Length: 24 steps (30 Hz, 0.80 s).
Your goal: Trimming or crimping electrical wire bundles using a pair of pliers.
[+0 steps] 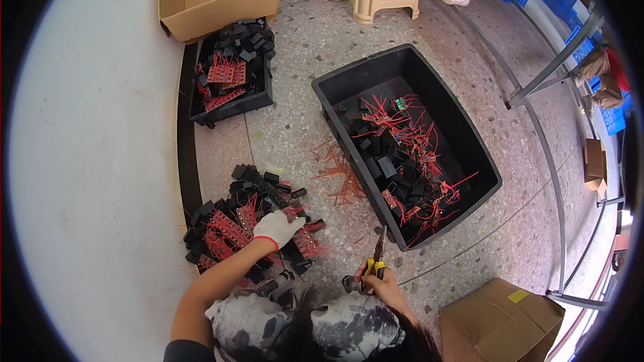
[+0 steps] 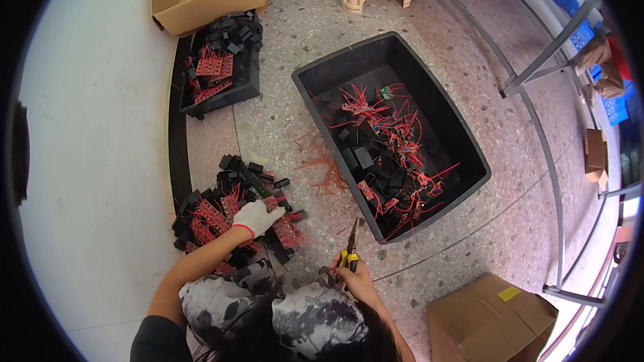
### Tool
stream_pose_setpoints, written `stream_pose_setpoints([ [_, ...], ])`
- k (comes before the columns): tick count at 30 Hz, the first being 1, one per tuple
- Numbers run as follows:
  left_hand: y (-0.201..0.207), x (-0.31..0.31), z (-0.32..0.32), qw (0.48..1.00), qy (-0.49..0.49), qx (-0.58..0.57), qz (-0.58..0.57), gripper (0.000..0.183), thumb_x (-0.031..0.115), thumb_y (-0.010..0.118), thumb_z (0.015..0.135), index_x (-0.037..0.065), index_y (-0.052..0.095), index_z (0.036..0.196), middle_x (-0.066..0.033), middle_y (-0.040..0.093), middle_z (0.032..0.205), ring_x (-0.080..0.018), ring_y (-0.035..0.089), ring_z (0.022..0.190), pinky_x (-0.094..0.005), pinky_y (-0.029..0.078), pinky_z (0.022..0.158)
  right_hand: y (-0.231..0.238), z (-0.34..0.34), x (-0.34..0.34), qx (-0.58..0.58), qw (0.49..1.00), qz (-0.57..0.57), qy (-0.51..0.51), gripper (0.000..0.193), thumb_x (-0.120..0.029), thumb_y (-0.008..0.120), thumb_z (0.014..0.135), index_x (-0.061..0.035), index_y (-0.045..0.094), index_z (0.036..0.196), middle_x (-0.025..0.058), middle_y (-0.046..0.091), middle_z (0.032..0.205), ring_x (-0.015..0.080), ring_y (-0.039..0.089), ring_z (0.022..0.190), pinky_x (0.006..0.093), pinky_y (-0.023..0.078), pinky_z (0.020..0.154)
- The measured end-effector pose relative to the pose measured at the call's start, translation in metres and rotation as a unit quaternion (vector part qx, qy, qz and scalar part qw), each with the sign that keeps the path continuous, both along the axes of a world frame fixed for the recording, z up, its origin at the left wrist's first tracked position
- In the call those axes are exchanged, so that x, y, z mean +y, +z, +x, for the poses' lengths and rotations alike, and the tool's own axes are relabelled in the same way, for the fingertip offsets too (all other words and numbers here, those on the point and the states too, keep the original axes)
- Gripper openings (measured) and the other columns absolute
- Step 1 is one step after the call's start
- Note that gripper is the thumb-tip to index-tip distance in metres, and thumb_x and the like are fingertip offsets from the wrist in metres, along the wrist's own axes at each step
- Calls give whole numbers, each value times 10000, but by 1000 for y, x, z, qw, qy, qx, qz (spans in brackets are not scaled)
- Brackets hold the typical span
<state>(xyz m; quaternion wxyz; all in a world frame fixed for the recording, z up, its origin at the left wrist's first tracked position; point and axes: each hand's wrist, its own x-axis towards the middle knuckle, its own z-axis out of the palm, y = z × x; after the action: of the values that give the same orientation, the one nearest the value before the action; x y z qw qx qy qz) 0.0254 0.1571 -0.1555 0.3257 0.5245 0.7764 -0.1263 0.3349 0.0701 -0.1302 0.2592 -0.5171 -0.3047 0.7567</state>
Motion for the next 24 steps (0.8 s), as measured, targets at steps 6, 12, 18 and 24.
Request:
stream_pose_setpoints([
  [6, -50, -10, 22, 955, 191, -153, 165, 552, 398, 746, 849, -15, 556, 1162, -236, 711, 1041, -383, 699, 1004, -453, 533, 884, -14, -10, 2, 20, 999, -7, 29, 213, -8, 545, 902, -39, 590, 1107, 49, 661, 949, 136, 649, 860, 297, 537, 645],
  [12, 23, 4, 46, 862, 146, -458, 163, 277, 128, 614, 975, -7, 533, 1204, -31, 627, 1040, -87, 575, 929, -287, 493, 836, -5, -1, 20, -70, 992, 51, 87, 210, -54, 575, 927, -2, 578, 1130, 80, 675, 969, 156, 662, 821, 326, 544, 646],
  [18, 119, 51, 82, 863, -26, -458, 214, 377, 356, 488, 1064, -8, 587, 1049, -93, 581, 963, -141, 522, 896, -312, 456, 832, 54, 5, 58, -162, 962, 151, 158, 222, -62, 581, 973, 13, 560, 1180, 85, 660, 1002, 170, 662, 912, 336, 610, 726],
  [24, 196, 114, 151, 892, -121, -392, 191, 367, 362, 496, 1067, 23, 587, 960, -54, 576, 721, -168, 572, 671, -370, 469, 644, 99, 33, 88, -143, 969, 200, 20, 218, -96, 549, 1021, 44, 550, 1188, 100, 652, 993, 176, 656, 935, 345, 616, 779],
])
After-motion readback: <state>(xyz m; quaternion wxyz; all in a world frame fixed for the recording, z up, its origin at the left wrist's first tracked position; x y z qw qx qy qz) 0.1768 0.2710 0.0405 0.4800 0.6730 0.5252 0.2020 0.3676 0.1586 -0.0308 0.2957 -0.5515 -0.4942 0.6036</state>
